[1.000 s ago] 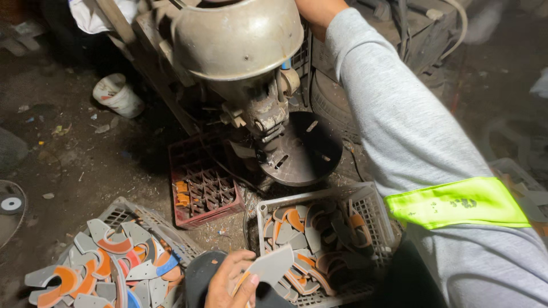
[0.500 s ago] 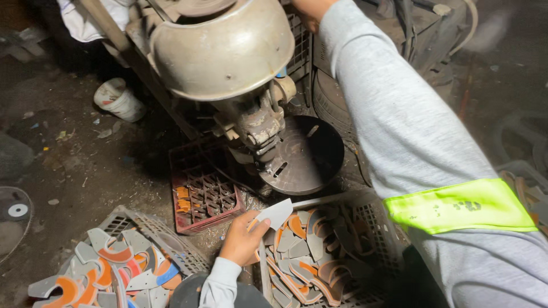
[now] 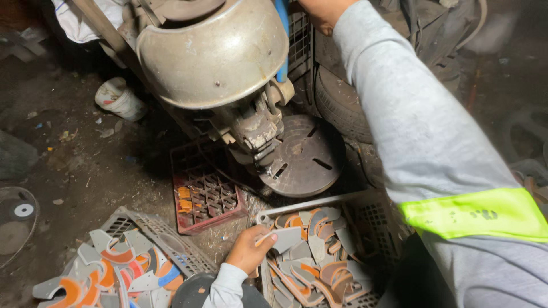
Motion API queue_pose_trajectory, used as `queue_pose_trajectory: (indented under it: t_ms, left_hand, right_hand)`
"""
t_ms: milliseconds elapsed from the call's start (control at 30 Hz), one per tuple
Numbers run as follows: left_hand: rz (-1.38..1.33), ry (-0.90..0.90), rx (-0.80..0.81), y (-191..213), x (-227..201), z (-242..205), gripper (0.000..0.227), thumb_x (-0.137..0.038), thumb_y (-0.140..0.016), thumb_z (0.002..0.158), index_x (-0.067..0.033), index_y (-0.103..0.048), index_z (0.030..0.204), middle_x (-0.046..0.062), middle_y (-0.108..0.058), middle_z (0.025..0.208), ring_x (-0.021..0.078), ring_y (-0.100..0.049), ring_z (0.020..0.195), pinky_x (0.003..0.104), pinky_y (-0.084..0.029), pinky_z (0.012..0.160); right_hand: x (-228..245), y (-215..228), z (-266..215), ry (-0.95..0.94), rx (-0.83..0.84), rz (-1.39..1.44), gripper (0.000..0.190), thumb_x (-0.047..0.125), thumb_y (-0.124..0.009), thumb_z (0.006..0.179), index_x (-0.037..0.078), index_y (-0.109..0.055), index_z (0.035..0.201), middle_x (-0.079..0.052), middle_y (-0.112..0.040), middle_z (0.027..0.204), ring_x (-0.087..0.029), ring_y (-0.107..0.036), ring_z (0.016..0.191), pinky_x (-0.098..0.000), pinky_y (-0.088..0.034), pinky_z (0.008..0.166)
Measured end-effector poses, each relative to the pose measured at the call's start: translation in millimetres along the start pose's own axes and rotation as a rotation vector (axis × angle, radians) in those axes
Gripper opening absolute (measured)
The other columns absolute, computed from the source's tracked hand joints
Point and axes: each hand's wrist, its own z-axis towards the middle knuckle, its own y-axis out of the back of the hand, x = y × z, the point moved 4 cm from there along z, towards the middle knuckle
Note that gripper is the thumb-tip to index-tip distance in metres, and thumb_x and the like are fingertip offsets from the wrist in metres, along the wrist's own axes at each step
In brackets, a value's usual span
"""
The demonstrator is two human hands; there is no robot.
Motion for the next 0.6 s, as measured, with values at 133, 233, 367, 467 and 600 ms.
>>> queue_pose_trajectory:
  t_ms: [133,233,367,467,600]
  left_hand:
    - [-0.152,0.228,0.008,-1.7,21.8,2.5,0.025,-0.026,-0.073,0.091,-0.0028,-0.074,0.099,0.003,-0.066,0.07,0.0111,-0.054,0.049,0.028,-0.046,0.046]
    - [-0.192,0.196,-0.042,10.1,23.4,20.7,0.022,-0.022,-0.072,0.092,-0.0007,-0.073,0.098,0.005,-0.065,0.067,0.012,-0.057,0.05,0.029,-0.047,0.047]
    - [-0.275,0.079,-0.073,18.5,17.9,36.1,0.021,-0.018,-0.068,0.096,0.0009,-0.071,0.103,0.003,-0.067,0.073,0.0097,-0.062,0.056,0.026,-0.051,0.052]
    - [-0.432,0.227,-0.029,22.0,10.4,55.0,0.025,-0.019,-0.065,0.096,0.0035,-0.068,0.108,0.005,-0.064,0.069,0.0144,-0.06,0.05,0.03,-0.05,0.046]
    - [-0.349,0.246,0.234,8.5,-4.7,57.2,0.033,-0.014,-0.065,0.092,-0.0095,-0.063,0.125,0.007,-0.061,0.067,0.0135,-0.055,0.049,0.029,-0.046,0.044]
  right_hand:
    - [-10.9,5.7,-30.6,0.0,-0.032,0.012,0.023,0.022,-0.051,0.114,0.004,-0.066,0.11,0.0,-0.067,0.099,-0.012,-0.064,0.093,-0.029,-0.051,0.082]
    - [-7.5,25.5,-51.9,0.027,-0.104,0.011,0.023,0.021,-0.051,0.115,0.004,-0.066,0.11,0.0,-0.067,0.1,-0.012,-0.064,0.093,-0.0289,-0.051,0.082]
    - [11.5,41.7,-100.6,0.076,-0.19,0.058,0.023,0.021,-0.05,0.115,0.004,-0.066,0.11,0.0,-0.067,0.1,-0.012,-0.064,0.094,-0.0289,-0.051,0.082]
    - [39.3,66.5,-129.1,0.174,-0.291,0.171,0.023,0.02,-0.05,0.115,0.004,-0.065,0.111,0.0,-0.067,0.101,-0.012,-0.064,0.094,-0.0288,-0.05,0.082]
    - [69.9,79.3,-173.5,0.314,-0.36,0.777,0.02,0.018,-0.051,0.113,0.004,-0.065,0.111,-0.001,-0.069,0.105,-0.012,-0.065,0.099,-0.0284,-0.051,0.084]
